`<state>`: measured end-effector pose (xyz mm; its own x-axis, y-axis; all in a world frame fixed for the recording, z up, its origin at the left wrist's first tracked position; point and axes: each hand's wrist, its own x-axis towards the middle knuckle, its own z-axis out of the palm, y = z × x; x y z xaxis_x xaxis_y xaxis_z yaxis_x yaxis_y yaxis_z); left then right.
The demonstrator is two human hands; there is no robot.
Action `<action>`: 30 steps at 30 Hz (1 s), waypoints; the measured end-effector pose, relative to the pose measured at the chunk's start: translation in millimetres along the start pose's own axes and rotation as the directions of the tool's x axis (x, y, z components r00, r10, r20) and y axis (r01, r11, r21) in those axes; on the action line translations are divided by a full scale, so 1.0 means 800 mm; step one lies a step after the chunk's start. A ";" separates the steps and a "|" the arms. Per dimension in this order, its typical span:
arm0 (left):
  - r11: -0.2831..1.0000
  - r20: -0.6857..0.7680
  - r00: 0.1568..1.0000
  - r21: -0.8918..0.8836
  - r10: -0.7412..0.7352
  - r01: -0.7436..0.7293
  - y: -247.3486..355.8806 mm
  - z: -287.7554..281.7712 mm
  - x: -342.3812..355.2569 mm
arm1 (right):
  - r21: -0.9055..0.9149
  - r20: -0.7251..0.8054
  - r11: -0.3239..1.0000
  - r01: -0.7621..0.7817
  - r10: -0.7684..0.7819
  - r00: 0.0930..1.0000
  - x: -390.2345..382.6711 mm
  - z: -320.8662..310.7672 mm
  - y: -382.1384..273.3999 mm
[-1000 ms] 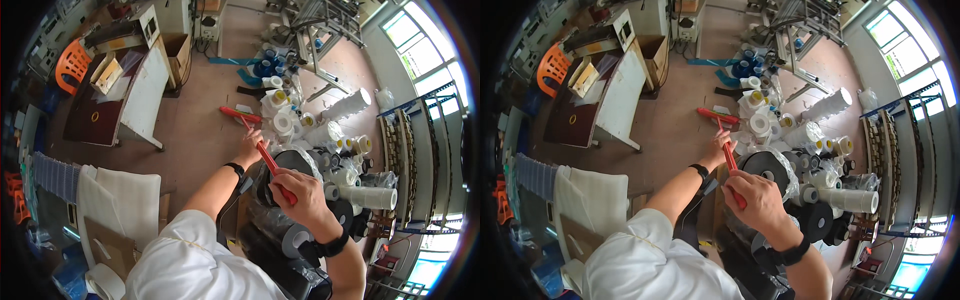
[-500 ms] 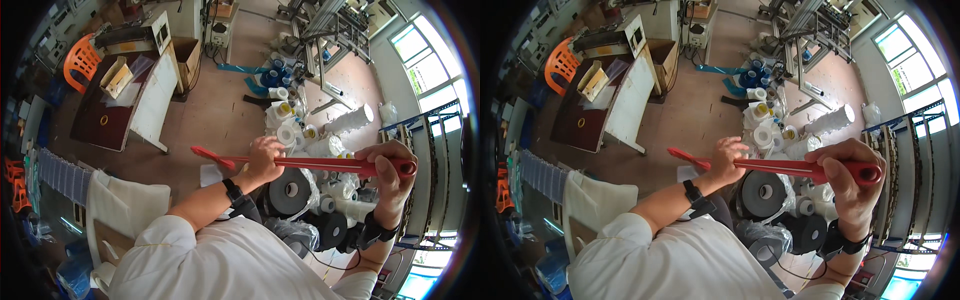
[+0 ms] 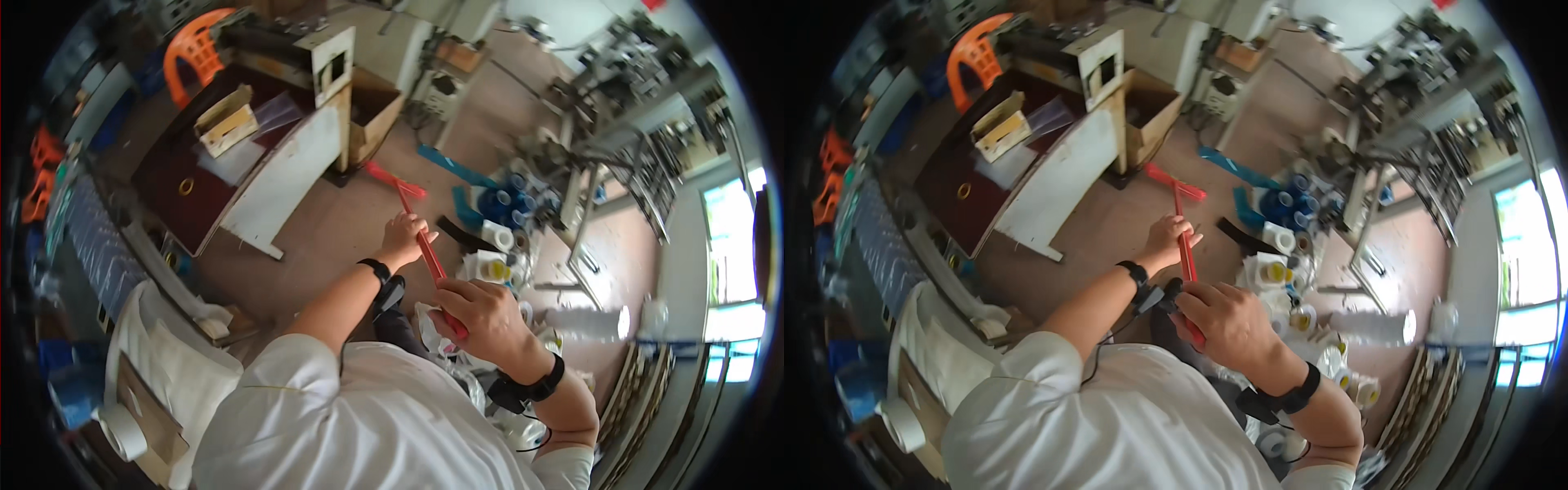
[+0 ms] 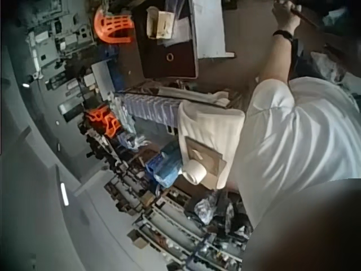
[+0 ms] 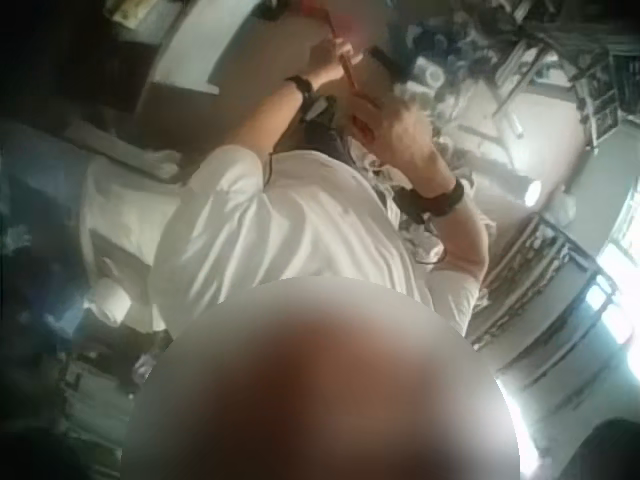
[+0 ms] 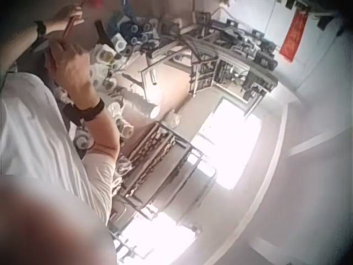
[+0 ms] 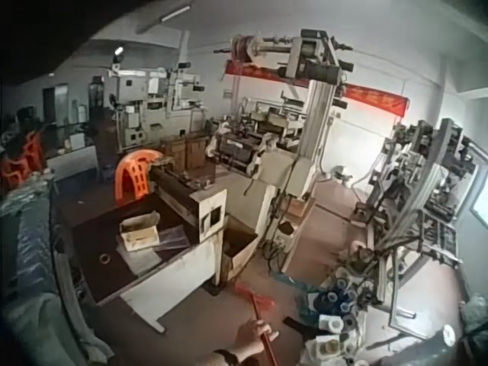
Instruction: Sweeping the floor of a production facility using a broom and a dustpan.
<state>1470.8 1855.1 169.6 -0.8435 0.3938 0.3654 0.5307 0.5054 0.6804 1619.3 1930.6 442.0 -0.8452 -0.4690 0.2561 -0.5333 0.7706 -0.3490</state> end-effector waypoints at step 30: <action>0.871 -0.651 0.636 -0.081 -0.414 0.485 -0.085 -0.150 0.014 | 0.439 0.203 0.788 0.432 -0.556 0.806 0.298 -0.016 0.035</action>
<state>1414.9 1732.8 203.7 -0.8107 -0.4585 0.3641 0.0468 0.5691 0.8210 1403.3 1845.3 504.7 -0.3916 -0.8942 0.2170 -0.8003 0.2147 -0.5598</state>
